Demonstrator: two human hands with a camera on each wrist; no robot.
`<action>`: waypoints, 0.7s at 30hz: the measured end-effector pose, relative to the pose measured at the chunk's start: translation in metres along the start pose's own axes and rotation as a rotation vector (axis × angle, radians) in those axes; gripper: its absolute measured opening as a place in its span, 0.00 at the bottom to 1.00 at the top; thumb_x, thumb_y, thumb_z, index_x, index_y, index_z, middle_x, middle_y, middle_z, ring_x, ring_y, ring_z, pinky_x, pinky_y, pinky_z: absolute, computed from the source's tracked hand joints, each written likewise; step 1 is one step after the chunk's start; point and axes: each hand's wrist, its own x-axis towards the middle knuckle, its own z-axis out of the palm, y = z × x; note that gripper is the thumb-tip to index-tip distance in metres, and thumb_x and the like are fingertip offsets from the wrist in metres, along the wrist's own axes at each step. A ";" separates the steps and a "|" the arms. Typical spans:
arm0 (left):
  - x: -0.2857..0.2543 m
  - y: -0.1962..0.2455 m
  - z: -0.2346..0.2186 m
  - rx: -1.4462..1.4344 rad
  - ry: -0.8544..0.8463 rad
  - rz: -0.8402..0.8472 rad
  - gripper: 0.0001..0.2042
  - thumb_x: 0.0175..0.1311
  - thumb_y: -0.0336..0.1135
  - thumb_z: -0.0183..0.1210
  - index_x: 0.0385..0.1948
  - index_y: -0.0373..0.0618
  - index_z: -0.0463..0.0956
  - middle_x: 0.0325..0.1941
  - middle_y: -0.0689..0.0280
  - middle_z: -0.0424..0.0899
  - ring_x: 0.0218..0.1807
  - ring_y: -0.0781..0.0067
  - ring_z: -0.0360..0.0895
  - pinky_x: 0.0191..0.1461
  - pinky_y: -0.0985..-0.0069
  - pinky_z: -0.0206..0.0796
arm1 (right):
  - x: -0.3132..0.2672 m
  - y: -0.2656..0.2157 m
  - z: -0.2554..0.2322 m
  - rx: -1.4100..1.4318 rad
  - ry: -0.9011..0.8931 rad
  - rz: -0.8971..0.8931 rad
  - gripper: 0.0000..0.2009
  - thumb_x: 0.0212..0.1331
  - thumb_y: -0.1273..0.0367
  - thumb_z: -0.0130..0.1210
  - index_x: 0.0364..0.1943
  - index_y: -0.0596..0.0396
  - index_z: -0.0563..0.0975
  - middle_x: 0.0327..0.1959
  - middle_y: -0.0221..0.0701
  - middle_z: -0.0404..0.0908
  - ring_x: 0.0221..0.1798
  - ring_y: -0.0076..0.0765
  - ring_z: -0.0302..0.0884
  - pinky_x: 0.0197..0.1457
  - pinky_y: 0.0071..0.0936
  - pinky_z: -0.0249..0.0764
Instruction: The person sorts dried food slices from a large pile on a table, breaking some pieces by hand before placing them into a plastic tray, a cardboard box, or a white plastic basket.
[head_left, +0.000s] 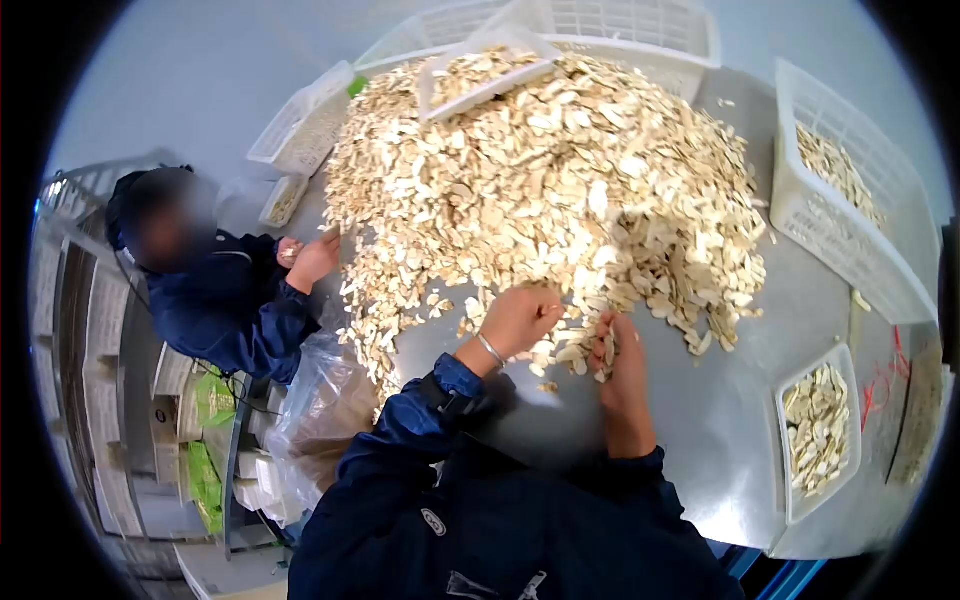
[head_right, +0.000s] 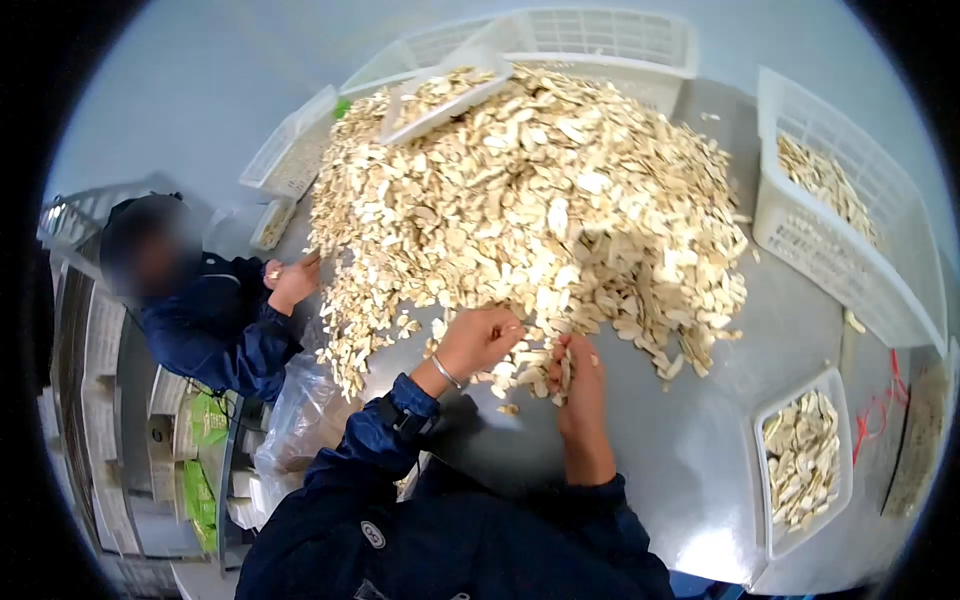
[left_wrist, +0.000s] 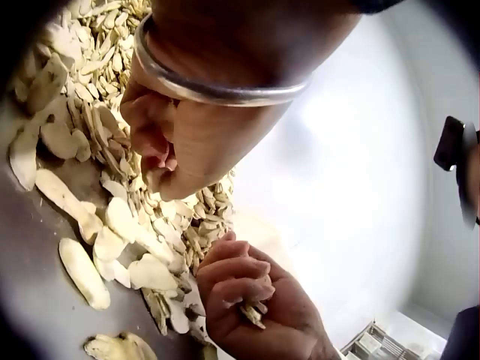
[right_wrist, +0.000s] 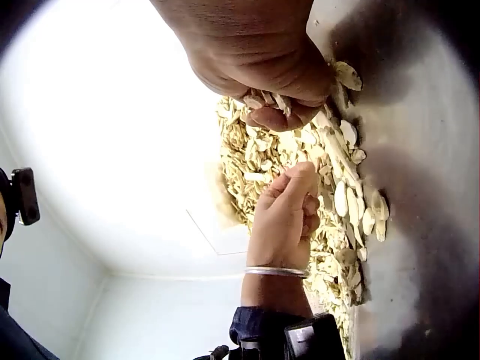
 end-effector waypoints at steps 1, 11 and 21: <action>-0.002 -0.002 -0.006 -0.048 -0.041 -0.036 0.07 0.65 0.36 0.59 0.30 0.45 0.79 0.28 0.60 0.79 0.31 0.55 0.77 0.34 0.64 0.70 | 0.000 0.000 0.002 -0.004 0.005 0.012 0.09 0.73 0.62 0.50 0.42 0.51 0.73 0.29 0.22 0.73 0.24 0.16 0.67 0.22 0.16 0.63; 0.051 -0.027 -0.096 0.006 -0.342 0.273 0.13 0.69 0.35 0.57 0.52 0.44 0.73 0.41 0.64 0.79 0.46 0.74 0.77 0.46 0.79 0.74 | -0.001 0.003 0.004 -0.041 -0.035 -0.018 0.10 0.73 0.61 0.49 0.42 0.51 0.73 0.30 0.23 0.72 0.24 0.16 0.66 0.23 0.15 0.62; 0.038 -0.041 -0.134 -0.211 0.173 -0.144 0.15 0.70 0.42 0.61 0.51 0.43 0.82 0.37 0.70 0.85 0.37 0.80 0.78 0.46 0.79 0.73 | -0.003 0.004 0.002 -0.022 -0.025 -0.015 0.10 0.73 0.61 0.49 0.43 0.52 0.73 0.31 0.22 0.72 0.25 0.16 0.65 0.23 0.15 0.60</action>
